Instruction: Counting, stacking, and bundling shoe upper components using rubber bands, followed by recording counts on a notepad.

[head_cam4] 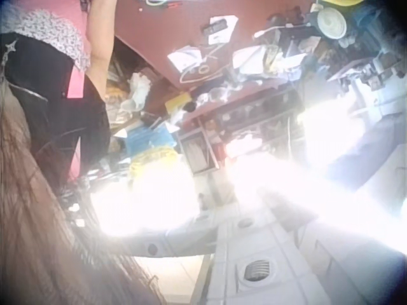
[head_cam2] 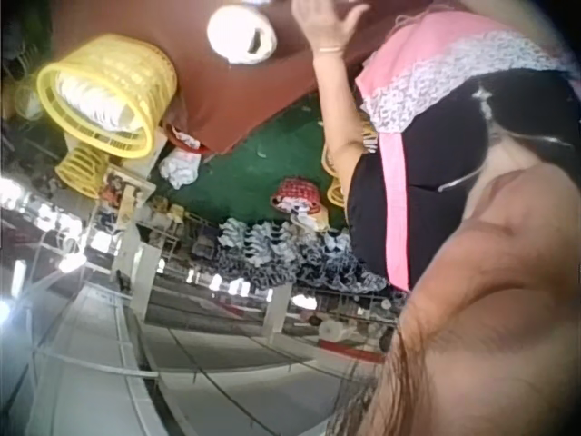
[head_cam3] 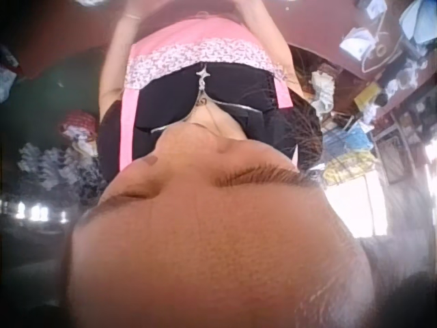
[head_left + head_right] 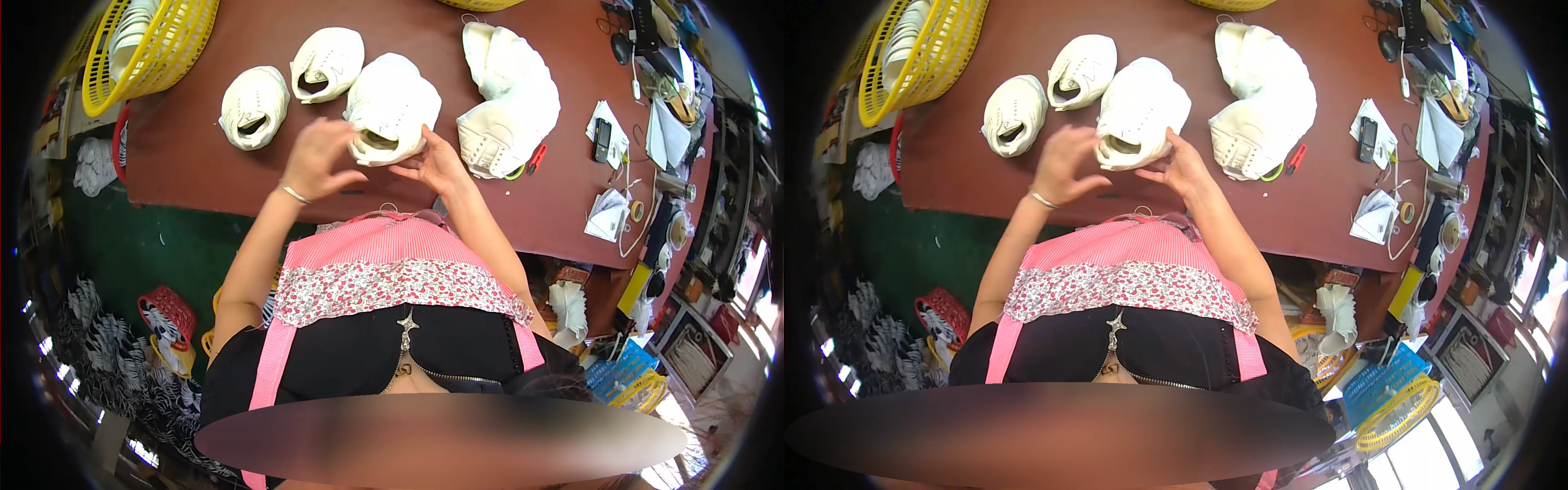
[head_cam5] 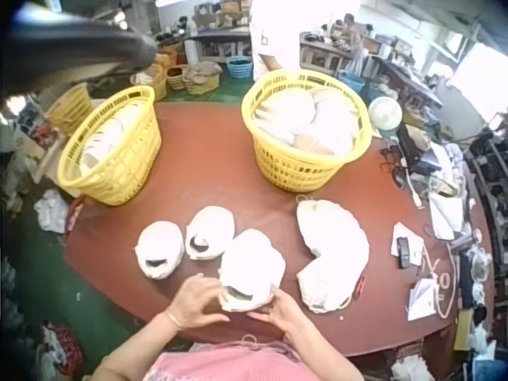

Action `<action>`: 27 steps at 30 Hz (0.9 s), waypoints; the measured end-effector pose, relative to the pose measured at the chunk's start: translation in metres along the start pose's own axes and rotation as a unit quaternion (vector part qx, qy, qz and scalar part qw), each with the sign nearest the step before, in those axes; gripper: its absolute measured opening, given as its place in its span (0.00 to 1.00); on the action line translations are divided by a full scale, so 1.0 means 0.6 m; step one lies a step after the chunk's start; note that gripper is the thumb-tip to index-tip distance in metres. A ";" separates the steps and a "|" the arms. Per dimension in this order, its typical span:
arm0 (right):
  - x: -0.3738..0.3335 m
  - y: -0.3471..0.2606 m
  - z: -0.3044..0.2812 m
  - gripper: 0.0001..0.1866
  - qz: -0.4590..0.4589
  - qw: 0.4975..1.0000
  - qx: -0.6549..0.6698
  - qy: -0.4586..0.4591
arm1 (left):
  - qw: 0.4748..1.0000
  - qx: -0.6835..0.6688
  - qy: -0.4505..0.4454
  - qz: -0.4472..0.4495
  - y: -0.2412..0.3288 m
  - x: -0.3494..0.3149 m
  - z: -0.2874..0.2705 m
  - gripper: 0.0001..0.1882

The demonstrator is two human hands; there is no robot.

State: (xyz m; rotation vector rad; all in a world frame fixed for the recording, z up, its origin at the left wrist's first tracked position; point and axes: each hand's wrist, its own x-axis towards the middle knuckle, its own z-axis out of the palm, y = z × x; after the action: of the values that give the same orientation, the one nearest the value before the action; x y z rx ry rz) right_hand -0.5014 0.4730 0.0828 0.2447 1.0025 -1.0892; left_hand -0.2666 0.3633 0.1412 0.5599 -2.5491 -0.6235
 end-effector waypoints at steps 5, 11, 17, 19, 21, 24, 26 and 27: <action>-0.001 0.006 -0.006 0.37 -0.007 0.999 0.023 0.046 | 0.997 -0.064 -0.027 0.035 -0.021 0.035 0.062 0.20; 0.024 0.038 -0.028 0.39 -0.014 0.998 0.039 0.049 | 0.991 -0.107 -0.085 -0.005 -0.025 0.060 0.047 0.19; 0.007 0.040 -0.020 0.53 -0.053 0.992 0.097 0.067 | 0.988 -0.147 0.000 -0.046 -0.008 0.056 0.058 0.24; -0.012 0.030 -0.007 0.55 -0.101 0.993 0.010 0.064 | 0.996 -0.053 0.046 -0.051 -0.009 0.063 0.070 0.35; -0.012 0.023 0.008 0.63 -0.183 0.971 -0.067 0.136 | 0.991 -0.090 -0.019 -0.094 -0.007 0.056 0.083 0.34; -0.004 0.008 0.047 0.68 -0.173 0.937 -0.208 0.221 | 0.990 -0.089 -0.063 -0.088 -0.007 0.052 0.101 0.33; 0.034 0.012 0.022 0.69 -0.189 0.935 -0.200 0.225 | 0.993 -0.043 -0.027 -0.103 -0.012 0.054 0.113 0.29; 0.044 0.010 0.011 0.66 -0.181 0.942 -0.218 0.180 | 0.994 -0.044 -0.026 -0.101 -0.014 0.059 0.115 0.29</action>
State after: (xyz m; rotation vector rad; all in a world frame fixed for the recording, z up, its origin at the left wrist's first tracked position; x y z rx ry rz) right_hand -0.4904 0.4554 0.0641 -0.1138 1.6357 -1.1379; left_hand -0.3286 0.3619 0.0936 0.7875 -2.5171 -0.8253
